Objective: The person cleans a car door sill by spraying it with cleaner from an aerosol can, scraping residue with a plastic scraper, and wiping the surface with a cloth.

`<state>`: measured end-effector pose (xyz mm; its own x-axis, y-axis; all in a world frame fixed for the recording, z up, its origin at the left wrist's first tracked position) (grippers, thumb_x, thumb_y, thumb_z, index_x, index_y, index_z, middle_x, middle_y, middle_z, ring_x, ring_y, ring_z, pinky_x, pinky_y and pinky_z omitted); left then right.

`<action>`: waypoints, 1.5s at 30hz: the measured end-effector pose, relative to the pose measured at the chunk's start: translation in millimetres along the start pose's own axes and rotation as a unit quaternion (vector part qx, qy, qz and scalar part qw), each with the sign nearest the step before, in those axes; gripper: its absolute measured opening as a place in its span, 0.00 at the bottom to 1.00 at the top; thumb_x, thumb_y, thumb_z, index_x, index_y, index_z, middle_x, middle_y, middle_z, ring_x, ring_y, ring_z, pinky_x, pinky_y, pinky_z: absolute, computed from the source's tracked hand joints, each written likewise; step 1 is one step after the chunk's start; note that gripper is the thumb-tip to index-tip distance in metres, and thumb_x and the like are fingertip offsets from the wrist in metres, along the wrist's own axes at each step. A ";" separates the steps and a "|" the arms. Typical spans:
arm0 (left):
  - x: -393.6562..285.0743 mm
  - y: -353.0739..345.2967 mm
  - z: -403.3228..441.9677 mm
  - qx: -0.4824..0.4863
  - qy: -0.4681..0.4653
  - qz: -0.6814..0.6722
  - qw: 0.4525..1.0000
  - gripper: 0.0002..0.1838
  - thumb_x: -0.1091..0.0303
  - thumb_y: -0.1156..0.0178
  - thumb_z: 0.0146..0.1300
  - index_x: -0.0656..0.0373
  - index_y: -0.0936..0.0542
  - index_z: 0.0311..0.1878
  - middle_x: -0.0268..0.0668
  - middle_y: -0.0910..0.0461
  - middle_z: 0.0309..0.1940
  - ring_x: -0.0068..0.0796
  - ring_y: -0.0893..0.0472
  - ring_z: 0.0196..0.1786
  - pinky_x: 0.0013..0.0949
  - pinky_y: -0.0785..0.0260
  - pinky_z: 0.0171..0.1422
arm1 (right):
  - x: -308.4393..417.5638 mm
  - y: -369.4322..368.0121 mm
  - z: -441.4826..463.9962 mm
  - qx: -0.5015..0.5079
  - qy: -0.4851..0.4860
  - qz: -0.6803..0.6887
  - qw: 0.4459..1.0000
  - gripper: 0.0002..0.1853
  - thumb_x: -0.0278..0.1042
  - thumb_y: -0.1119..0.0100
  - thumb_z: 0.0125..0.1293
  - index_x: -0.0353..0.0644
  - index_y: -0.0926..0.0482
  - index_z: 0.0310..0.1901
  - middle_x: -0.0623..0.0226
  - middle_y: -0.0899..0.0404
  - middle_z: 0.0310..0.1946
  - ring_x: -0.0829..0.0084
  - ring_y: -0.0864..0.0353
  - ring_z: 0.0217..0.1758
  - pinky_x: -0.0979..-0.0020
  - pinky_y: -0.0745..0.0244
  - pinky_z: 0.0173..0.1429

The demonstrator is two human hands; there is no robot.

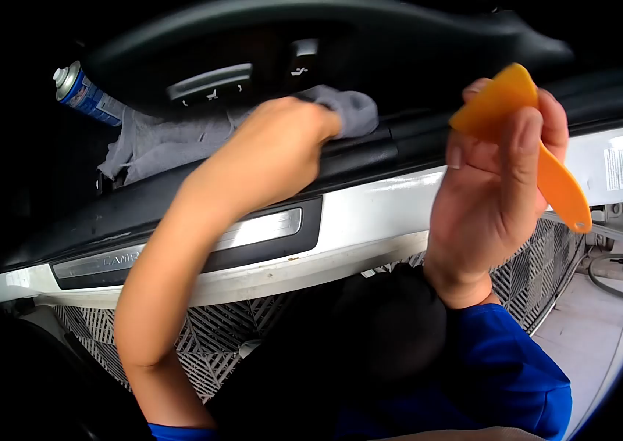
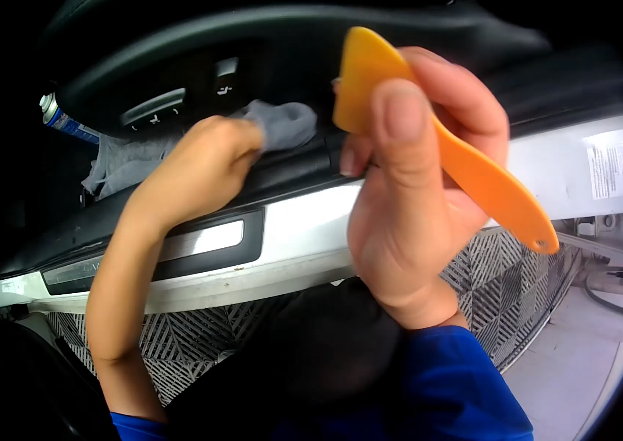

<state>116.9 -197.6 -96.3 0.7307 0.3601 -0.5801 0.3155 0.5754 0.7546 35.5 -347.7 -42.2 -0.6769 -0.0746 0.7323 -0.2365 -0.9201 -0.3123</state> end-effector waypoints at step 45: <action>-22.1 -9.8 -21.7 -0.018 0.082 0.058 0.995 0.09 0.70 0.40 0.63 0.64 0.27 0.30 0.52 0.22 0.24 0.56 0.20 0.31 0.52 0.28 0.36 | 25.3 -0.4 -8.2 -0.049 0.040 -0.004 0.998 0.10 0.35 0.45 0.73 0.47 0.28 0.52 0.65 0.28 0.46 0.70 0.27 0.46 0.83 0.32 0.32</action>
Point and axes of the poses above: each hand's wrist, its own z-axis towards the middle knuckle, its own y-axis out of the back of the hand, x = y × z, the point moved 7 cm from there along z, towards the middle knuckle
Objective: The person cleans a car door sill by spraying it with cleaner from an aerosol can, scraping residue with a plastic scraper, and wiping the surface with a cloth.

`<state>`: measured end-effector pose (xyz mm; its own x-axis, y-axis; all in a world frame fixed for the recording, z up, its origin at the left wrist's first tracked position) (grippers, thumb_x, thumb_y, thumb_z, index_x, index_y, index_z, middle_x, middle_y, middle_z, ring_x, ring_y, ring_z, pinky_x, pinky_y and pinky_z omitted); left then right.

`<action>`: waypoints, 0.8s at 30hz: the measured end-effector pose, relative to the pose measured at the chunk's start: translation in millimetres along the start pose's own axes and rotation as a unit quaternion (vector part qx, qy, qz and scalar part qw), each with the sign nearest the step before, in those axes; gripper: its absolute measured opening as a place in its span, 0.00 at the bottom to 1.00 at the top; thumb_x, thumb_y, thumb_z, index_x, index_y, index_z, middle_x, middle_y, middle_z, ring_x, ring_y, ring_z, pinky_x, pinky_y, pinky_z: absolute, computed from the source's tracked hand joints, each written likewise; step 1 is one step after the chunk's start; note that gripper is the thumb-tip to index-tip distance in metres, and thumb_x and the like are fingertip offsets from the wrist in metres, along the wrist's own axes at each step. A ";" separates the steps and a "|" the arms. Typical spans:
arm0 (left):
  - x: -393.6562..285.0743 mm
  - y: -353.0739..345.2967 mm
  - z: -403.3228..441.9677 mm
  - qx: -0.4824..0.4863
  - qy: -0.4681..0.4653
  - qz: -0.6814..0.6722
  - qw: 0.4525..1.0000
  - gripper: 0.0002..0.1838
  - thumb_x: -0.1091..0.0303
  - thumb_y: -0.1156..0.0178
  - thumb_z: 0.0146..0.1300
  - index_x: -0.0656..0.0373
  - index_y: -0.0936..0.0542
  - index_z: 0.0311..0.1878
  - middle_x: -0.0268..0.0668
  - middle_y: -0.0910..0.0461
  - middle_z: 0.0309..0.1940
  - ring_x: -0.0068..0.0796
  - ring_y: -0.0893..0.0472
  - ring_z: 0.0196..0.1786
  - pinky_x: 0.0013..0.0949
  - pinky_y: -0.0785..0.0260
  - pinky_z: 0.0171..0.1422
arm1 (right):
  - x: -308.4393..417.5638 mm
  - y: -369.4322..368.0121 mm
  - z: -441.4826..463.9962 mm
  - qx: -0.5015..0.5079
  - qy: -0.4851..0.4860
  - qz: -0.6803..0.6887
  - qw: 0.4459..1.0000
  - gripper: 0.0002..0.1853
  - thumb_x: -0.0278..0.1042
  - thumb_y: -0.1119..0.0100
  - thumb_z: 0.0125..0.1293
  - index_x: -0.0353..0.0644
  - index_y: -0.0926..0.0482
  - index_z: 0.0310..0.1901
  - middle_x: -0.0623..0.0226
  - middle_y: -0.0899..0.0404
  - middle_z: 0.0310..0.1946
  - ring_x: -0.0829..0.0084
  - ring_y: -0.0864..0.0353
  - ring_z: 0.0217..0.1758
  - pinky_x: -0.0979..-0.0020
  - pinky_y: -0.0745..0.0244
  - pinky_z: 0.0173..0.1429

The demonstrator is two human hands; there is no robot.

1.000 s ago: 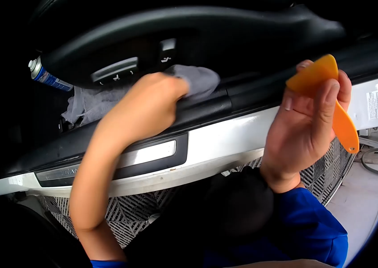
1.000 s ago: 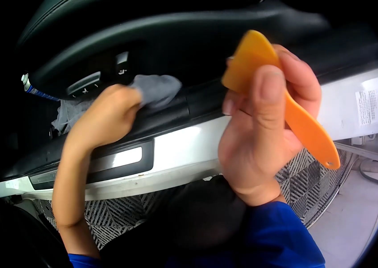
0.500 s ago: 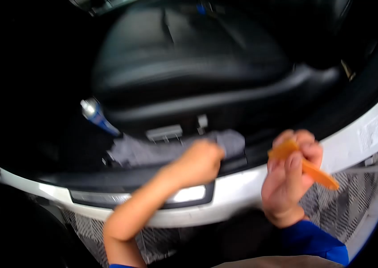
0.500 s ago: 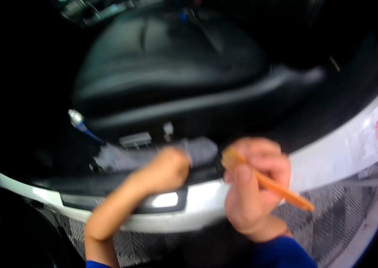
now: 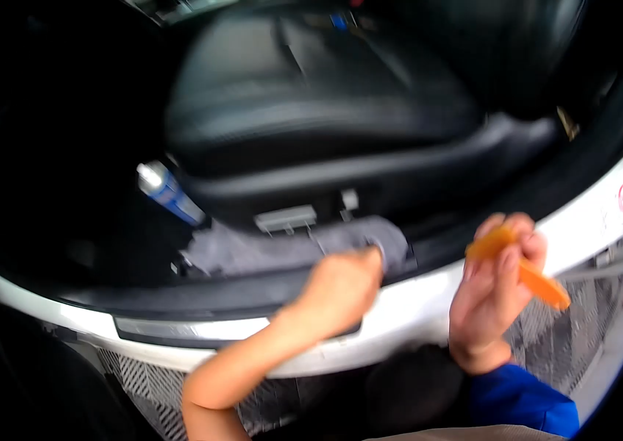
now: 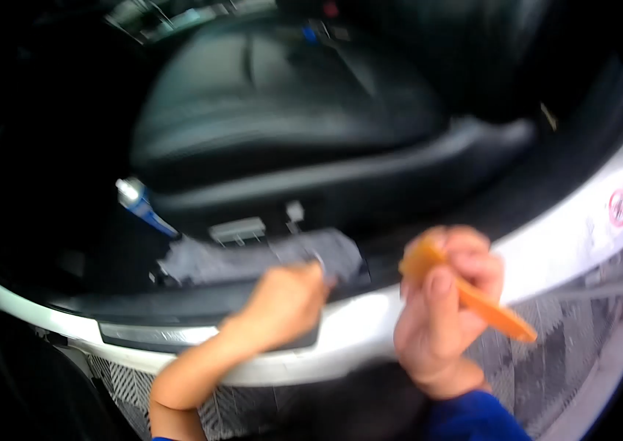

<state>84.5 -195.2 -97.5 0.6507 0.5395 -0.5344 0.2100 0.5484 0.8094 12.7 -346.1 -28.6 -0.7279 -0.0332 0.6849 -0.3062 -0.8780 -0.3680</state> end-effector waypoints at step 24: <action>16.0 15.6 4.1 -0.035 0.114 -0.214 0.970 0.13 0.66 0.50 0.75 0.68 0.30 0.37 0.53 0.25 0.26 0.56 0.24 0.30 0.46 0.33 0.36 | -20.5 13.6 7.0 0.047 -0.034 0.103 0.993 0.15 0.38 0.52 0.77 0.45 0.29 0.61 0.64 0.25 0.55 0.61 0.28 0.61 0.77 0.24 0.35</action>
Point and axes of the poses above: each hand's wrist, its own z-axis towards the middle knuckle, its own y-axis out of the back of the hand, x = y × z, the point moved 7 cm from there along z, towards the middle knuckle
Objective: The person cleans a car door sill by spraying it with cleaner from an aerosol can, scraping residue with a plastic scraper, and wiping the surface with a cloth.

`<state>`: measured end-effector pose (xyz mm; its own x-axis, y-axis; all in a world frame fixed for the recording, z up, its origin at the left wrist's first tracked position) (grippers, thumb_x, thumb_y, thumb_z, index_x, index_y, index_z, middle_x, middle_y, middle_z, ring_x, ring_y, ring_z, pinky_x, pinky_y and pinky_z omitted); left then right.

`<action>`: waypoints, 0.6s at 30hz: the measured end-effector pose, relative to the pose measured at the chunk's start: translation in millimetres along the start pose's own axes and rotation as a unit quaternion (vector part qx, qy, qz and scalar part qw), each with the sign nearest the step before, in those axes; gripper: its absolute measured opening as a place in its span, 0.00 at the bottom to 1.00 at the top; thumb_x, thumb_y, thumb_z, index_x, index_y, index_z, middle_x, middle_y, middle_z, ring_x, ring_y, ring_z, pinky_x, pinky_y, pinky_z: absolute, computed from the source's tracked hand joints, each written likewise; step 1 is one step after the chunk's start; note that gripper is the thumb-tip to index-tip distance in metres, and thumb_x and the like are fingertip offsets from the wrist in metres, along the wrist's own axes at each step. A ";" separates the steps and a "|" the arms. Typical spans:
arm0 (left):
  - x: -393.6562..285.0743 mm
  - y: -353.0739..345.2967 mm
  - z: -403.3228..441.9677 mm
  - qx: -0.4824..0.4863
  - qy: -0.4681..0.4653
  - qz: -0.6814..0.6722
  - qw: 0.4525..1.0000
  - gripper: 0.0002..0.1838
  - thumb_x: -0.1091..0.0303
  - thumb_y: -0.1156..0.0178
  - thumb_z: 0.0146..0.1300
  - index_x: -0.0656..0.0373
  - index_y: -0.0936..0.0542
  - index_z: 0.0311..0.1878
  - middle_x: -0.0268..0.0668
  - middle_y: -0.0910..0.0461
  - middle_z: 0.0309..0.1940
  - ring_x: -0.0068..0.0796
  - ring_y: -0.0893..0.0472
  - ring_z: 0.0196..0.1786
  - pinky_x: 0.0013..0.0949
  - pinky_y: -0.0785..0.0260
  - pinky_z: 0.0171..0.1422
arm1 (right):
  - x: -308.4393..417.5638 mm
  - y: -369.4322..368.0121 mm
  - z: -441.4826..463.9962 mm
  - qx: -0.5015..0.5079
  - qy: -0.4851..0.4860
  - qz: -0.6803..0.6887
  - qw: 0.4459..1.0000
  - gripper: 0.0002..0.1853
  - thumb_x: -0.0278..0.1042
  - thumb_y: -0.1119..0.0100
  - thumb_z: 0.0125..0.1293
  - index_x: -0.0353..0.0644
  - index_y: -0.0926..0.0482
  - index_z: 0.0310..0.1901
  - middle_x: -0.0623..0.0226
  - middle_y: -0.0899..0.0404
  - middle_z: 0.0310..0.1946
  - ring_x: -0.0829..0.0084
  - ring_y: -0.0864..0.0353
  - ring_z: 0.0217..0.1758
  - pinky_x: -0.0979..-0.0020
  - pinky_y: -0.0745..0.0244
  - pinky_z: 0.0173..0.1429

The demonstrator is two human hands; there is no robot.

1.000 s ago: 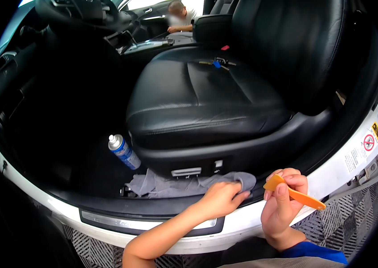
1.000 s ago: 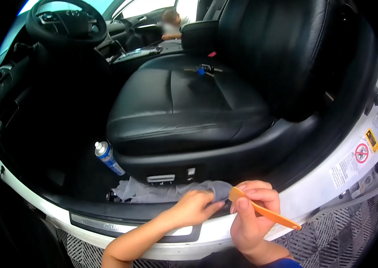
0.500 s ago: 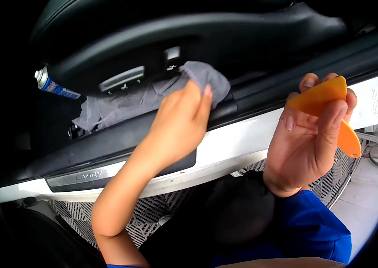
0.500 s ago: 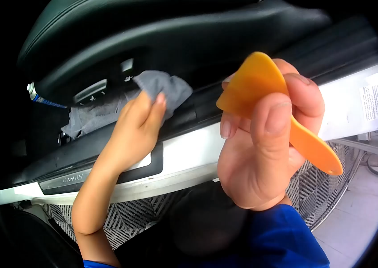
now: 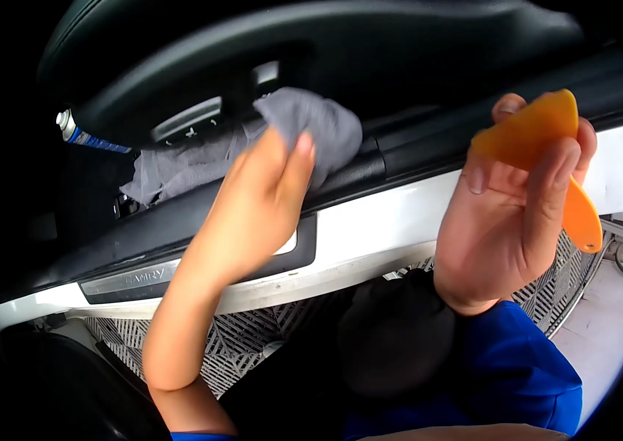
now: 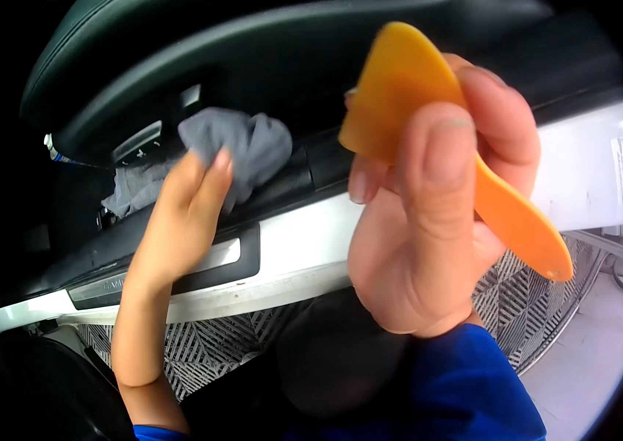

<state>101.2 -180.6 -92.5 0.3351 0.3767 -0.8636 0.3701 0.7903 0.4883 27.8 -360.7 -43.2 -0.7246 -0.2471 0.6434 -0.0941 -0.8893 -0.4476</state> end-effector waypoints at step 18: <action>-0.8 -11.8 15.5 0.037 -0.030 -0.006 0.999 0.17 0.63 0.50 0.75 0.66 0.33 0.31 0.52 0.28 0.24 0.51 0.28 0.27 0.46 0.35 0.36 | 8.4 4.4 -1.7 -0.025 -0.005 0.015 1.000 0.14 0.38 0.52 0.77 0.47 0.28 0.60 0.65 0.25 0.57 0.64 0.28 0.60 0.79 0.29 0.36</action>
Point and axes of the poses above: each hand's wrist, its own z-axis towards the middle knuckle, its own y-axis out of the back of the hand, x = y × z, the point moved 7 cm from there along z, towards the middle knuckle
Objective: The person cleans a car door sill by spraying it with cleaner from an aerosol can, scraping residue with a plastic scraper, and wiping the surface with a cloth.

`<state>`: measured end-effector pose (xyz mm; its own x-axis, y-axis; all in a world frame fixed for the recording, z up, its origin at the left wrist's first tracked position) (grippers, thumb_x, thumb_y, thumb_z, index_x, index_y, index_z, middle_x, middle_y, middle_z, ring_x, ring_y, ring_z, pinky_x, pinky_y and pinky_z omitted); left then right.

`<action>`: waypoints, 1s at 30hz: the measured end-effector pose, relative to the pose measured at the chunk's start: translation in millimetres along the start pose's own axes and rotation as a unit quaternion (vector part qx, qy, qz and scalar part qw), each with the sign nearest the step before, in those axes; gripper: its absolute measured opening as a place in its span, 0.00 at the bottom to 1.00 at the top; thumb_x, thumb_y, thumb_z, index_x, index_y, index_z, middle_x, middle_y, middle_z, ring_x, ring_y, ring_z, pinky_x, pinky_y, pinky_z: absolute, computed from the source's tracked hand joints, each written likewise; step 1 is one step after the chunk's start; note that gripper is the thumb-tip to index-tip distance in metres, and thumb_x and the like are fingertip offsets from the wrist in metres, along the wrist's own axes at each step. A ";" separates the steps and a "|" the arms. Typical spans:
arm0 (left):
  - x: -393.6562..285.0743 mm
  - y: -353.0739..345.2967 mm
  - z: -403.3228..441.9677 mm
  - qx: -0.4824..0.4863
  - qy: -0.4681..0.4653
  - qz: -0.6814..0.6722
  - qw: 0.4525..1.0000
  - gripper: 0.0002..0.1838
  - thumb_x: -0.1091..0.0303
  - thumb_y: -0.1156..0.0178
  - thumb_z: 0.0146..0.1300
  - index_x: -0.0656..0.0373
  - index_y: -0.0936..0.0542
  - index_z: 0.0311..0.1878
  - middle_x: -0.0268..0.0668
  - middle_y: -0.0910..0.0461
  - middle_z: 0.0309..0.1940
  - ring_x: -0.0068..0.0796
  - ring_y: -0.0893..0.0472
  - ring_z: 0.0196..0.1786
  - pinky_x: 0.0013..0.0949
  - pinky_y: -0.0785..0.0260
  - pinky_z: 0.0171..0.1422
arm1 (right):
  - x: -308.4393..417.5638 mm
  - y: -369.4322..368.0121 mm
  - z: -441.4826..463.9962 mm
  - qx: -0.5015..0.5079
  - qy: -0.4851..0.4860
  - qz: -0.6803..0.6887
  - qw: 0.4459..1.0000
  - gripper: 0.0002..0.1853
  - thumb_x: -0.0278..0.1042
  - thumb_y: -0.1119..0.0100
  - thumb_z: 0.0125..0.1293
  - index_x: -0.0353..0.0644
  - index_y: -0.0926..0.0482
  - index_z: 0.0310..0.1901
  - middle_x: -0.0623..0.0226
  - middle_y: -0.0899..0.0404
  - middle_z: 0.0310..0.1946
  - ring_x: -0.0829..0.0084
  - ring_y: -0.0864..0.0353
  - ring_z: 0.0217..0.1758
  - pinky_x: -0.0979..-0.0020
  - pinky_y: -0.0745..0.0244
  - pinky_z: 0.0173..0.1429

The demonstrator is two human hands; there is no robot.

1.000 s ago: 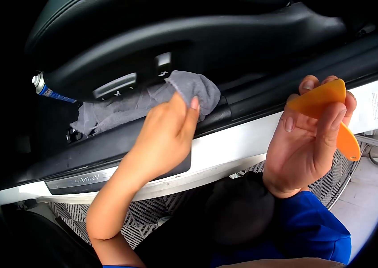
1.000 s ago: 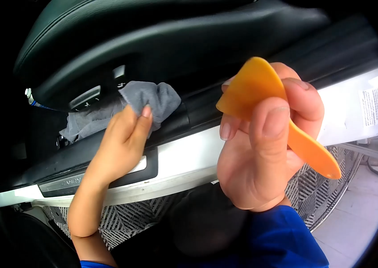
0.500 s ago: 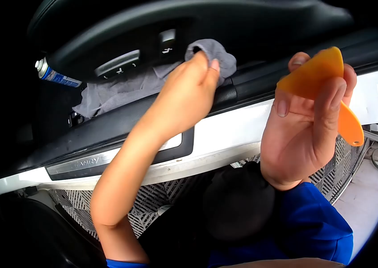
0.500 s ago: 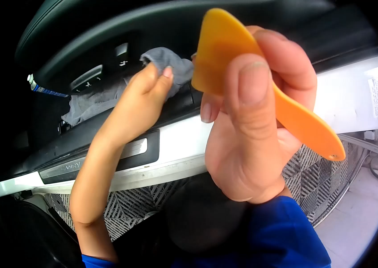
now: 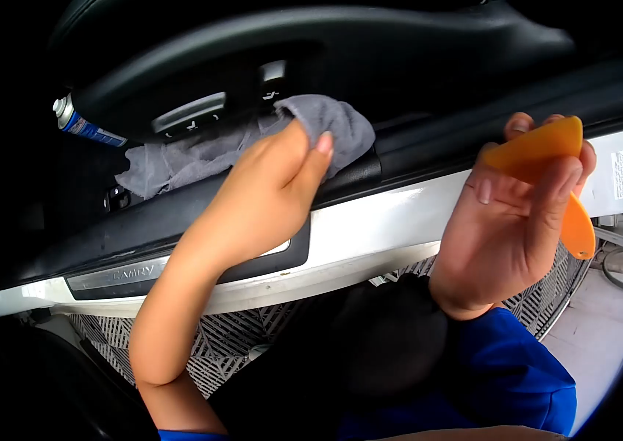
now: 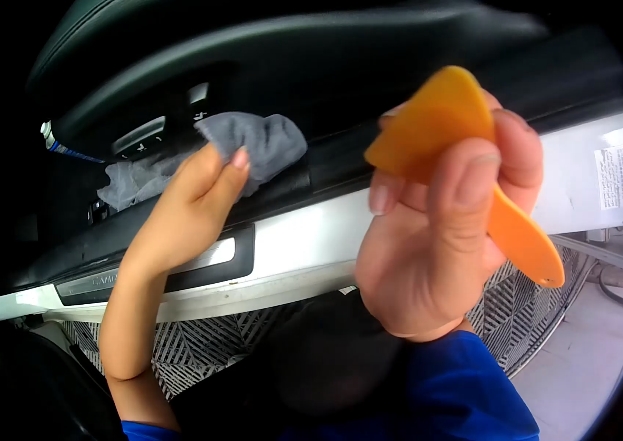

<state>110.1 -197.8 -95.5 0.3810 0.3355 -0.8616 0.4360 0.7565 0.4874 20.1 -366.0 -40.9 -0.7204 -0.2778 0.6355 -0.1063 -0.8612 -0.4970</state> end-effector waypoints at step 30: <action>0.2 -10.8 11.5 0.033 0.007 0.033 0.999 0.20 0.64 0.47 0.74 0.64 0.38 0.27 0.42 0.37 0.19 0.36 0.39 0.23 0.39 0.41 0.30 | -14.8 -8.4 -1.1 0.072 -0.032 0.033 0.996 0.14 0.38 0.52 0.78 0.46 0.27 0.59 0.64 0.25 0.57 0.65 0.30 0.59 0.77 0.30 0.36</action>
<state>114.8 -212.3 -99.3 0.4001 0.3910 -0.8289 0.4635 0.6939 0.5510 30.9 -354.2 -46.8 -0.6772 -0.3580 0.6429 0.0419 -0.8910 -0.4520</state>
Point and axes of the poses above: each hand's wrist, its own z-axis towards the middle knuckle, its own y-axis out of the back of the hand, x = y × z, the point moved 7 cm from there along z, towards the middle knuckle
